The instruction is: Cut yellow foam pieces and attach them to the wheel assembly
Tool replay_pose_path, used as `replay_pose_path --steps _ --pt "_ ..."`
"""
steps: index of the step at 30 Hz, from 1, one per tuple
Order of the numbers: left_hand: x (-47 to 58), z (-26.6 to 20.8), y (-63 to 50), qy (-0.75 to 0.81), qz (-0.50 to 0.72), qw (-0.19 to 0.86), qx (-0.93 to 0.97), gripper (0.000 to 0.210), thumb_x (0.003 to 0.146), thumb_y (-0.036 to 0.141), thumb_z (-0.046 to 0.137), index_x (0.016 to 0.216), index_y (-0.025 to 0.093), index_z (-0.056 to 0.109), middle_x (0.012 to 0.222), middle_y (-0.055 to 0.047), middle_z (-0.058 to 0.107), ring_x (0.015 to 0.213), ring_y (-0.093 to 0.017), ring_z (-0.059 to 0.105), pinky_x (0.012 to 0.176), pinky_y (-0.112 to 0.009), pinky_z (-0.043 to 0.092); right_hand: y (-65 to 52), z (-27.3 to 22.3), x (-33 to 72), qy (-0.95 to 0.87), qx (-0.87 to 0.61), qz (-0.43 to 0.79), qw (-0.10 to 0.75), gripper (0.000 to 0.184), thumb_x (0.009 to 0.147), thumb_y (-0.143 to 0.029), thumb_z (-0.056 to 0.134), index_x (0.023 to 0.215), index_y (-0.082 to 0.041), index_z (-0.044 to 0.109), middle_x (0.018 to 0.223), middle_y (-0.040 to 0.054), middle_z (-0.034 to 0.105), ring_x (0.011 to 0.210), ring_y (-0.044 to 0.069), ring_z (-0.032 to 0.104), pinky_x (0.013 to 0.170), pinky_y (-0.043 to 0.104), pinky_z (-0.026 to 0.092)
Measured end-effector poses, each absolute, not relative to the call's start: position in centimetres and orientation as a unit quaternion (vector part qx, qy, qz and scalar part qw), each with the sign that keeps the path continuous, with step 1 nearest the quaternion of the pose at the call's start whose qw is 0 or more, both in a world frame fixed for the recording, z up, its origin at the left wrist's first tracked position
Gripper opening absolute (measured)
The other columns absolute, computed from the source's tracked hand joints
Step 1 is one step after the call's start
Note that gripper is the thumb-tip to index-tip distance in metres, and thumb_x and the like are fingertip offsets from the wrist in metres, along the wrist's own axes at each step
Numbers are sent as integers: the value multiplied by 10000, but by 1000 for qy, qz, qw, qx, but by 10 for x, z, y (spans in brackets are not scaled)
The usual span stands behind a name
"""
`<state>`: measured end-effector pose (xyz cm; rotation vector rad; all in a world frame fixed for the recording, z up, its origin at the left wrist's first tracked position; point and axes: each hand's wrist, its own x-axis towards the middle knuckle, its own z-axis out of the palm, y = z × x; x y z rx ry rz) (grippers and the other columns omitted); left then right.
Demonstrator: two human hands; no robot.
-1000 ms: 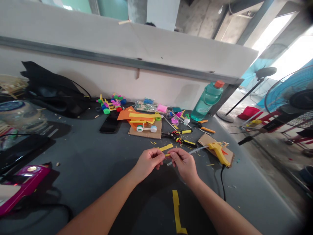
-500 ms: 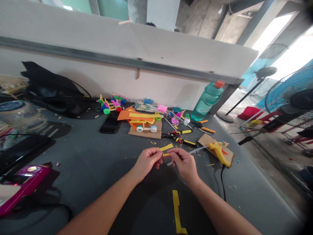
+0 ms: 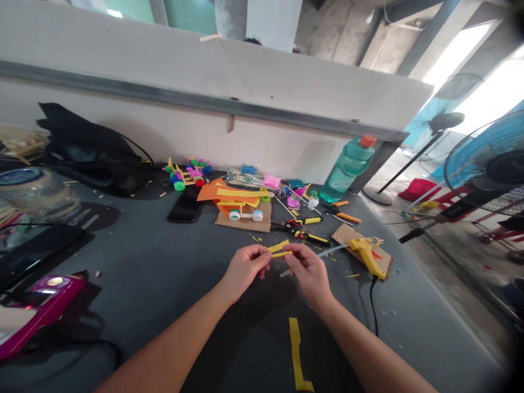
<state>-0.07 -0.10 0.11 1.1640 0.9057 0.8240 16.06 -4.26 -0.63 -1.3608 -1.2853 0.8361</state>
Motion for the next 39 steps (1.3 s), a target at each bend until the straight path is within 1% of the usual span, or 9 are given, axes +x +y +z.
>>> replay_pose_path --steps 3,7,11,14,21,29,32,36,39 --pt "-1 1 -1 400 361 668 513 255 741 391 622 682 147 575 559 29 526 474 -83 445 480 -215 368 -42 -7 161 -547 -577 333 507 209 803 -341 593 924 -185 663 780 29 669 563 125 550 488 223 437" --pt "-1 -1 -3 402 353 659 529 256 782 391 573 703 149 562 577 24 525 486 -86 443 482 -212 370 -42 -4 161 -557 -595 318 485 183 804 -322 588 879 -182 680 735 26 672 557 132 555 494 228 432" --pt "-1 -3 -5 394 352 613 587 243 788 399 583 751 159 576 618 32 512 515 -89 445 492 -205 362 -43 -2 161 -565 -602 310 471 163 796 -306 601 865 -194 695 715 17 682 579 144 579 498 226 430" --pt "-2 -3 -6 396 347 575 626 238 792 397 582 747 164 595 618 31 510 530 -97 445 502 -208 355 -44 -1 161 -573 -602 308 464 151 797 -295 601 855 -201 703 709 14 691 589 149 596 503 223 434" --pt "-2 -3 -4 394 348 563 637 239 795 395 576 717 169 590 611 28 519 533 -107 453 510 -218 361 -46 -2 162 -573 -601 312 462 147 791 -283 605 852 -199 709 696 13 693 583 145 599 508 224 445" --pt "-3 -6 -4 403 339 557 642 230 811 389 564 739 171 587 612 31 513 535 -107 448 509 -216 359 -43 -4 160 -549 -605 331 473 169 767 -307 628 852 -184 708 729 21 694 544 130 566 489 228 437" --pt "-3 -6 -4 403 337 547 652 240 818 397 560 758 170 608 631 23 534 547 -109 461 521 -216 371 -43 -4 159 -549 -605 329 473 165 764 -306 633 849 -186 709 723 20 689 554 132 571 487 225 439" --pt "-3 -5 -6 393 343 513 681 241 826 389 557 841 171 657 737 -12 614 632 -131 522 572 -219 403 -44 -2 159 -569 -595 331 460 162 780 -297 619 859 -191 713 749 27 696 602 143 594 501 223 458" --pt "-3 -4 -6 385 342 503 694 238 831 378 554 852 170 668 764 -20 627 651 -133 530 584 -217 410 -44 -2 158 -576 -587 335 460 158 780 -283 613 865 -191 710 762 28 697 624 143 602 530 226 477"
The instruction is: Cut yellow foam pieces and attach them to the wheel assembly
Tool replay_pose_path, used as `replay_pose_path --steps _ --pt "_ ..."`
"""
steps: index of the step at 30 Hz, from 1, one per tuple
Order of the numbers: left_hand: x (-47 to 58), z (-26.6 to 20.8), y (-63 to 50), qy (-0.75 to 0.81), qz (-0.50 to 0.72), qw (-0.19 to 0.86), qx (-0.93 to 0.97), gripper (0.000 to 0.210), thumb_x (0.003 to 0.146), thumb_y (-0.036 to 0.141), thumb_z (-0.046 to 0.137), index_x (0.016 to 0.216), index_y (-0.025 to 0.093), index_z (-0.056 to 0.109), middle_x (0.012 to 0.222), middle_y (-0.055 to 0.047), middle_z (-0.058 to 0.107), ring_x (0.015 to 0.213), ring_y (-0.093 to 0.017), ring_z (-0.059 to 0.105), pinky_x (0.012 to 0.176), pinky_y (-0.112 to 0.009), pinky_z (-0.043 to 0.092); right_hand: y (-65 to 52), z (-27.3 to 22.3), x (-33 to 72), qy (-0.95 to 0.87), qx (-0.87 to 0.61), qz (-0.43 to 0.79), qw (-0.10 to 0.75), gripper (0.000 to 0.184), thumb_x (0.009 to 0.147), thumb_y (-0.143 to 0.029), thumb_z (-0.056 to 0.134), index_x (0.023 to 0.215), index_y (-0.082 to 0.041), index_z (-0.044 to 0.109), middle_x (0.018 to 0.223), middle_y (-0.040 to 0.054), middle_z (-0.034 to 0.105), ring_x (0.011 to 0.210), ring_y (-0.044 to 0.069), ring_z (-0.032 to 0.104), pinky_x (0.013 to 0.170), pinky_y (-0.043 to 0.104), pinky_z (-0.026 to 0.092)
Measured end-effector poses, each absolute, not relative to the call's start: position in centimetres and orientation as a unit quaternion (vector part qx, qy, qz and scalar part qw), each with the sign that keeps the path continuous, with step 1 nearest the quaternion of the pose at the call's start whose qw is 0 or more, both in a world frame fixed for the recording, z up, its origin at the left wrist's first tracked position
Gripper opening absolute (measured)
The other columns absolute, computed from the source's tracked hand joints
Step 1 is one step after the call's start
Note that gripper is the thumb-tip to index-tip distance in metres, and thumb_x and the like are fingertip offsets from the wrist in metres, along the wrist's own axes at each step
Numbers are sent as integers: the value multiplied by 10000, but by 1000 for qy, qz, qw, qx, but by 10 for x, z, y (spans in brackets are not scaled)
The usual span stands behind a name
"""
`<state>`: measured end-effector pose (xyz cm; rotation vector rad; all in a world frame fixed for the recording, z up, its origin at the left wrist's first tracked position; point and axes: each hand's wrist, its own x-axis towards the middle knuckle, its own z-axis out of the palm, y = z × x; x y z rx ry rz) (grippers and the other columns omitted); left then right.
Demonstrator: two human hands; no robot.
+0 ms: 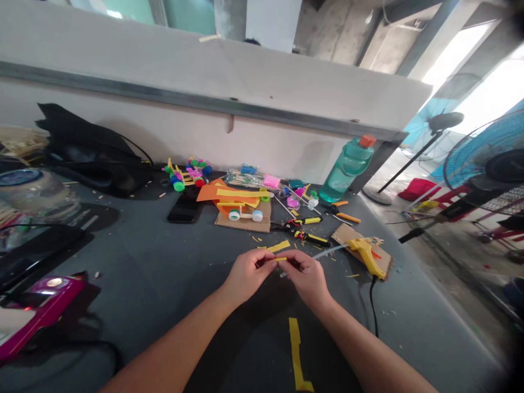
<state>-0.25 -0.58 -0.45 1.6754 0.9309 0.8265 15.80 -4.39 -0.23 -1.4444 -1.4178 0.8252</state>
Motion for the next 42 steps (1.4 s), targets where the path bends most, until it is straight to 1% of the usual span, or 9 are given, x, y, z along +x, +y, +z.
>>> replay_pose_path --steps 4,10,15,24,28,35,39,42 --pt "-2 -6 -4 386 354 516 678 218 828 353 559 822 163 666 737 -8 609 620 -116 505 585 -212 414 -43 -3 157 -548 -581 361 480 170 746 -279 635 876 -182 687 740 21 682 594 134 592 531 229 494" --pt "-3 -7 -3 394 329 537 669 236 825 364 560 811 159 677 663 4 582 589 -115 485 553 -215 392 -43 -2 156 -542 -584 358 487 137 736 -308 647 768 -178 672 684 16 669 574 136 586 505 228 483" --pt "-3 -5 -3 390 318 545 671 250 838 351 538 760 152 667 649 1 589 594 -119 498 550 -218 383 -43 -4 157 -541 -583 355 491 164 744 -338 648 775 -180 680 701 15 675 594 140 595 523 234 482" --pt "-2 -7 -2 362 307 589 654 287 850 368 519 719 142 637 639 -13 609 549 -112 495 543 -226 389 -43 -3 157 -542 -576 356 498 135 735 -306 652 784 -182 673 735 27 689 633 151 612 576 249 497" --pt "-1 -10 -1 352 311 603 645 306 852 388 515 713 139 625 644 -17 604 540 -110 491 536 -227 392 -42 -3 157 -540 -578 353 500 135 729 -305 654 779 -181 670 728 24 685 621 146 609 564 242 492" --pt "-2 -11 -3 347 308 590 661 318 868 411 500 751 144 627 674 -15 608 564 -111 500 545 -221 392 -43 -2 158 -547 -580 346 495 119 753 -296 641 776 -181 663 725 16 678 622 144 607 570 241 486" --pt "-1 -8 -6 358 322 552 681 297 864 411 513 784 156 641 713 -14 619 641 -129 527 594 -224 400 -44 -2 158 -549 -578 346 495 119 762 -301 641 774 -184 656 715 12 670 619 138 603 573 238 484" --pt "-2 -6 -6 362 324 528 697 286 867 394 511 766 160 640 709 -10 620 666 -135 533 622 -228 398 -44 -2 158 -550 -572 352 496 125 764 -309 638 774 -186 652 716 13 669 624 139 602 569 239 488"
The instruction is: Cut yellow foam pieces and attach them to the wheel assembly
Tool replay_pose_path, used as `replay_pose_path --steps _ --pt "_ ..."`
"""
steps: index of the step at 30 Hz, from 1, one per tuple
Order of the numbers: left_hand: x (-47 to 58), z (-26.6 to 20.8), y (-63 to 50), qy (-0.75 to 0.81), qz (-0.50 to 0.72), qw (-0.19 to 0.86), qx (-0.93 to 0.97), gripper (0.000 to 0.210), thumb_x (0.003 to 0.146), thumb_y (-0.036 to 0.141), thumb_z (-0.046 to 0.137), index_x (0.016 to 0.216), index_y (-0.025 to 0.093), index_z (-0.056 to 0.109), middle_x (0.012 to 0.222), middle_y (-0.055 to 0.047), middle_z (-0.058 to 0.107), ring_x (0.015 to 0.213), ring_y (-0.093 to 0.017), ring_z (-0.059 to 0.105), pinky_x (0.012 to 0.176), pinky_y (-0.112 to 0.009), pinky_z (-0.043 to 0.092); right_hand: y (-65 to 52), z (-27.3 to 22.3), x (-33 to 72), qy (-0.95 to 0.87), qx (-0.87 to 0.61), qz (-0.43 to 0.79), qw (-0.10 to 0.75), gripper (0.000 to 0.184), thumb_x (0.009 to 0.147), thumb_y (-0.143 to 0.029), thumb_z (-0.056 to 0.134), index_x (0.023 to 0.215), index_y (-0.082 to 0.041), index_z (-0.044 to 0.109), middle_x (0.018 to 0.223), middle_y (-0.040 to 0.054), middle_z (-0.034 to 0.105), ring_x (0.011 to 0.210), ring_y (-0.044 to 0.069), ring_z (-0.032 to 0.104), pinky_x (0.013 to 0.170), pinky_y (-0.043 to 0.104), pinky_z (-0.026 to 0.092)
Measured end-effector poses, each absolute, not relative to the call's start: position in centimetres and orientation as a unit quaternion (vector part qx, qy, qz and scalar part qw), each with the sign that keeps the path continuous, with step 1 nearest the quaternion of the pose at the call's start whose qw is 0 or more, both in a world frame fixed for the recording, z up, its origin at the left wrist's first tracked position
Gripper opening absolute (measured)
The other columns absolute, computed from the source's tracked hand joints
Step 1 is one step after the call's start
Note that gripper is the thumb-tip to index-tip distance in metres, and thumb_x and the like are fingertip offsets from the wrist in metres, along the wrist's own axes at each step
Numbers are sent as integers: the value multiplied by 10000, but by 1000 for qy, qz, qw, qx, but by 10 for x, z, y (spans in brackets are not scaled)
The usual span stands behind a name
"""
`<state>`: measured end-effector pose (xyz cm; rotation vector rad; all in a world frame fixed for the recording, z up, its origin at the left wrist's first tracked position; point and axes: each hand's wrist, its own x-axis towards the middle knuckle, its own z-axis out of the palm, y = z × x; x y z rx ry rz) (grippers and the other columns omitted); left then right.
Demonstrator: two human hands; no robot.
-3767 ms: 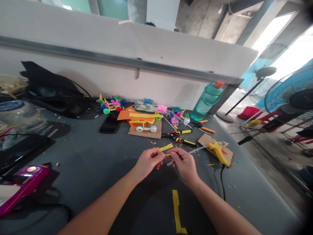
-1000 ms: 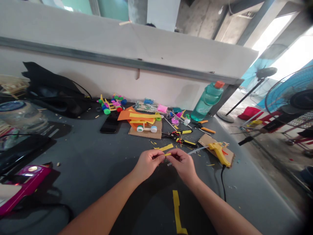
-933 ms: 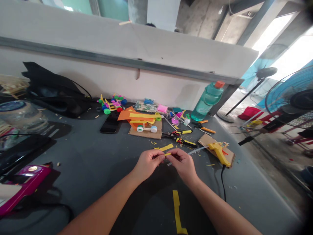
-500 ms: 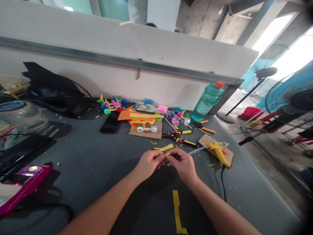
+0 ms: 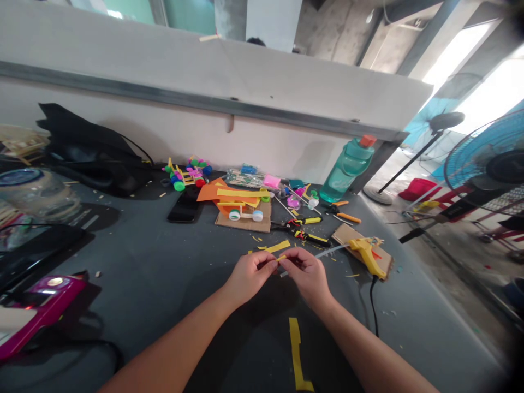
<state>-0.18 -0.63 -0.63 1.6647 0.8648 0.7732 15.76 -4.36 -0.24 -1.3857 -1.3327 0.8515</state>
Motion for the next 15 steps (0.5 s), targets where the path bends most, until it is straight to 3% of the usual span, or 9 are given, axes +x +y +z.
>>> replay_pose_path --steps 9,15 --pt "-2 -6 -6 364 313 546 687 316 882 380 465 701 167 614 650 -11 602 592 -136 513 573 -235 384 -42 -3 156 -538 -567 367 504 153 744 -307 650 826 -178 654 752 30 678 656 156 618 588 257 500" --pt "-1 -10 -6 368 325 541 682 222 853 344 521 791 171 645 719 -20 641 648 -147 555 607 -235 424 -43 -1 157 -533 -571 373 501 168 753 -325 645 834 -179 657 761 30 674 632 148 602 546 243 480"
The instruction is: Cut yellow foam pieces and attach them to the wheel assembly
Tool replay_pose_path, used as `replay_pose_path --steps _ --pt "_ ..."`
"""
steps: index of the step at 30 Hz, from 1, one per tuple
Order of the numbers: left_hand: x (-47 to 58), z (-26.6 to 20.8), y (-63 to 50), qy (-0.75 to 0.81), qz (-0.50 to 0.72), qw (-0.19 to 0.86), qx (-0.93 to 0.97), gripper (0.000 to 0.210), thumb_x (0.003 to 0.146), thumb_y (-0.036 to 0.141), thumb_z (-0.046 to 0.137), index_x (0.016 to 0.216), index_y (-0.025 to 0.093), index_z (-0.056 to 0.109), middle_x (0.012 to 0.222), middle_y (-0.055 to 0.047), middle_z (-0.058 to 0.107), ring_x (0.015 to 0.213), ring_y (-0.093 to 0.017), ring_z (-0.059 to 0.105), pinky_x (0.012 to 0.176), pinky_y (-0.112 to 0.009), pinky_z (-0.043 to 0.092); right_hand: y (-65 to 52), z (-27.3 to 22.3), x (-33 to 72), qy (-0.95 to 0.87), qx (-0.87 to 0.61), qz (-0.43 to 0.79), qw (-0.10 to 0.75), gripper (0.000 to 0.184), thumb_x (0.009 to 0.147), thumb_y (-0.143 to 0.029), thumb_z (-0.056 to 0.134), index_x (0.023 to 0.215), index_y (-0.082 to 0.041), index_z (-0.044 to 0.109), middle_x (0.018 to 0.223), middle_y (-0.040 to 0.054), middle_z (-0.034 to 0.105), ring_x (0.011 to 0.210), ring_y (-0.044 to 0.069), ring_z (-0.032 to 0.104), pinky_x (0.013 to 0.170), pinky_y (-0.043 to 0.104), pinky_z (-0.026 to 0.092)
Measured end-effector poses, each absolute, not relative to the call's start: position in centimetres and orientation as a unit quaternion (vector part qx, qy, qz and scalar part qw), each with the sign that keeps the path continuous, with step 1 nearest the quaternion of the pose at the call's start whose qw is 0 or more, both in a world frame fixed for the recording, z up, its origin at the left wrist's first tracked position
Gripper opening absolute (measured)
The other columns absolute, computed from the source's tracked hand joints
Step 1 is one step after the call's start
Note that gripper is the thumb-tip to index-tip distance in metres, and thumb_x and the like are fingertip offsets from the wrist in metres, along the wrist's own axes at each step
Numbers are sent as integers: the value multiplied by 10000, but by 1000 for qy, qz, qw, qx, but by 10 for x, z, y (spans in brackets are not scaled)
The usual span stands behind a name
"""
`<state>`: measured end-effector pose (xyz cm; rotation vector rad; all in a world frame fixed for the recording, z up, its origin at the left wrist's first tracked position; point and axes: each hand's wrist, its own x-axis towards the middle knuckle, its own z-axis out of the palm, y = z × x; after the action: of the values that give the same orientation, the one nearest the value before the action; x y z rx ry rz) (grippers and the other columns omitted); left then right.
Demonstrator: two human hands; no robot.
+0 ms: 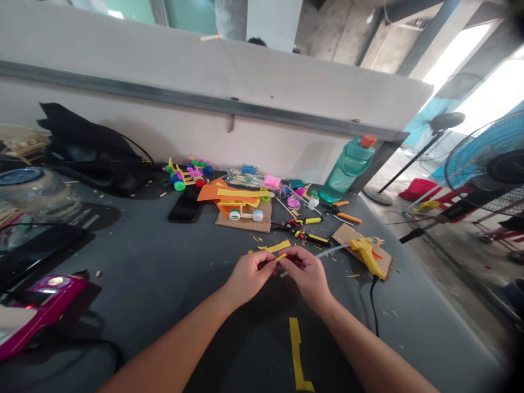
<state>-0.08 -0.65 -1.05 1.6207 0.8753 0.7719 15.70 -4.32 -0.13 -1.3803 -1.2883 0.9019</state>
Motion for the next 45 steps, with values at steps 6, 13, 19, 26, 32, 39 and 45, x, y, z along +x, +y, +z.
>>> replay_pose_path --steps 6,13,19,26,32,39,45 --pt "-1 -12 -6 375 328 538 680 225 839 355 544 813 164 660 739 -27 653 668 -151 572 611 -236 438 -43 -2 158 -541 -573 360 500 166 769 -321 627 836 -175 669 766 32 675 616 140 590 491 222 451" --pt "-1 -11 -5 383 327 558 660 230 819 356 565 814 148 663 712 -23 630 623 -136 543 577 -232 428 -42 -4 158 -550 -580 349 489 164 779 -305 617 860 -179 683 787 37 687 641 148 608 502 223 465" --pt "-1 -9 -5 380 326 564 657 244 822 367 558 805 144 654 687 -18 608 600 -127 519 559 -230 413 -42 -3 159 -555 -580 345 486 158 782 -293 609 863 -180 684 773 36 684 642 147 608 495 220 467" --pt "-1 -10 -5 386 325 569 648 245 814 375 563 820 150 659 694 -21 621 602 -131 529 565 -236 420 -42 -4 158 -551 -579 348 489 169 774 -316 621 852 -182 688 787 36 693 631 151 616 507 231 476" --pt "-1 -5 -5 389 319 567 652 243 817 372 553 796 149 650 678 -15 615 584 -126 518 563 -234 409 -42 -3 158 -555 -583 345 483 164 780 -311 617 856 -185 689 792 34 695 646 154 620 527 234 478" --pt "-1 -5 -5 388 318 575 646 243 812 372 551 774 148 639 657 -10 604 569 -121 505 549 -229 393 -42 -3 159 -557 -576 342 491 160 775 -307 621 855 -186 687 783 35 695 652 160 625 538 241 492" --pt "-1 -6 -5 380 321 581 645 229 815 359 552 769 150 635 654 -4 593 565 -118 498 543 -228 386 -41 -6 160 -566 -577 334 485 149 785 -300 612 850 -196 696 773 28 688 642 155 617 509 227 474"
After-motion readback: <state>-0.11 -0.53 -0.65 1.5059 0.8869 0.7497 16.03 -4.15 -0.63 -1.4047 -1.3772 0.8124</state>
